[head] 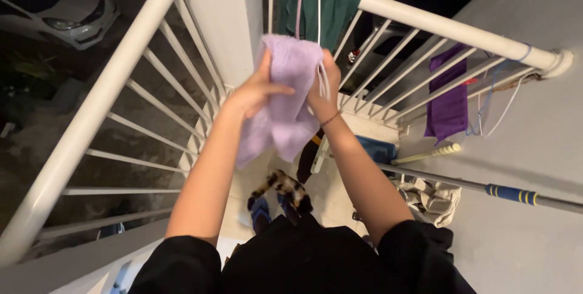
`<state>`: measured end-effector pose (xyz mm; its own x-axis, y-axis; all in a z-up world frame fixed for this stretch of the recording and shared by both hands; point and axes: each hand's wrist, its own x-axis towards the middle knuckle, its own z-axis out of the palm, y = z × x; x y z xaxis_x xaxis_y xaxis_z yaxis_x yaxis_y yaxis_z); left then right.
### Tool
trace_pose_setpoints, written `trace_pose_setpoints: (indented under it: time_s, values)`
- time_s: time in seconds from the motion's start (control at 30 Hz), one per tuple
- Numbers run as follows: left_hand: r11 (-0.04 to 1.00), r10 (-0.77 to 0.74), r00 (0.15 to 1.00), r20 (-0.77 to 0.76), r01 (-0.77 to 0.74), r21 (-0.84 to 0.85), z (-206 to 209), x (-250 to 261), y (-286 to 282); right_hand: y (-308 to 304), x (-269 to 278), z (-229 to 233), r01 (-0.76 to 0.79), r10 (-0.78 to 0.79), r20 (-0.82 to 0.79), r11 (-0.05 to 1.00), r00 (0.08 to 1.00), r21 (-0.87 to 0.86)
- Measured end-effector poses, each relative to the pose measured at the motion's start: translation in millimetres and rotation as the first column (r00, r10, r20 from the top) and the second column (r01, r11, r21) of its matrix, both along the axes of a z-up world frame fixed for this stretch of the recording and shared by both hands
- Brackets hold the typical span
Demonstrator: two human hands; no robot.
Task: Picking up mats and clothes from the floor and hanging them on a drying rack on a balcony.
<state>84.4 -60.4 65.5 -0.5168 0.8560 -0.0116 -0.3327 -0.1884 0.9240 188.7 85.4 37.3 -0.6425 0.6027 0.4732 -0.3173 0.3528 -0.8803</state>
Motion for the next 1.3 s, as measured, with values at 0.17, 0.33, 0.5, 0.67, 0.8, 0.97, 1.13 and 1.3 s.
trace_pose_setpoints:
  time_s: [0.17,0.33,0.5,0.67,0.8,0.97,1.13,1.3]
  values:
    - [0.901,0.125,0.851,-0.510,-0.313,-0.300,-47,-8,1,13,-26,24,0.129,-0.174,0.146,0.953,0.974,0.273]
    - [0.628,0.105,0.269,-0.958,-0.764,-0.146,-36,-52,-42,33,-15,55,0.004,-0.124,0.165,0.810,0.978,0.586]
    - [0.289,-0.254,0.193,-0.948,-0.920,-0.265,-4,-74,-45,21,-13,94,-0.071,-0.060,0.165,0.720,0.985,0.691]
    - [0.614,0.777,0.574,-0.257,-0.782,0.110,-30,-78,-23,4,-5,121,0.026,-0.082,0.061,0.779,0.995,0.626]
    - [0.651,0.443,0.189,-0.876,-0.740,0.169,-12,-16,-13,-7,8,153,0.077,-0.083,-0.012,0.846,0.996,0.527]
    - [0.721,0.339,0.144,-0.930,-0.675,0.159,-19,-35,11,-35,19,140,-0.134,0.278,-0.070,0.650,0.958,0.748]
    - [0.791,0.228,0.082,-0.970,-0.597,0.136,-27,-94,33,-69,16,81,-0.154,0.210,0.039,0.565,0.977,0.811]
    - [0.849,0.147,0.028,-0.989,-0.517,0.111,-82,-164,56,-92,29,86,-0.237,0.293,0.030,0.705,0.956,0.668]
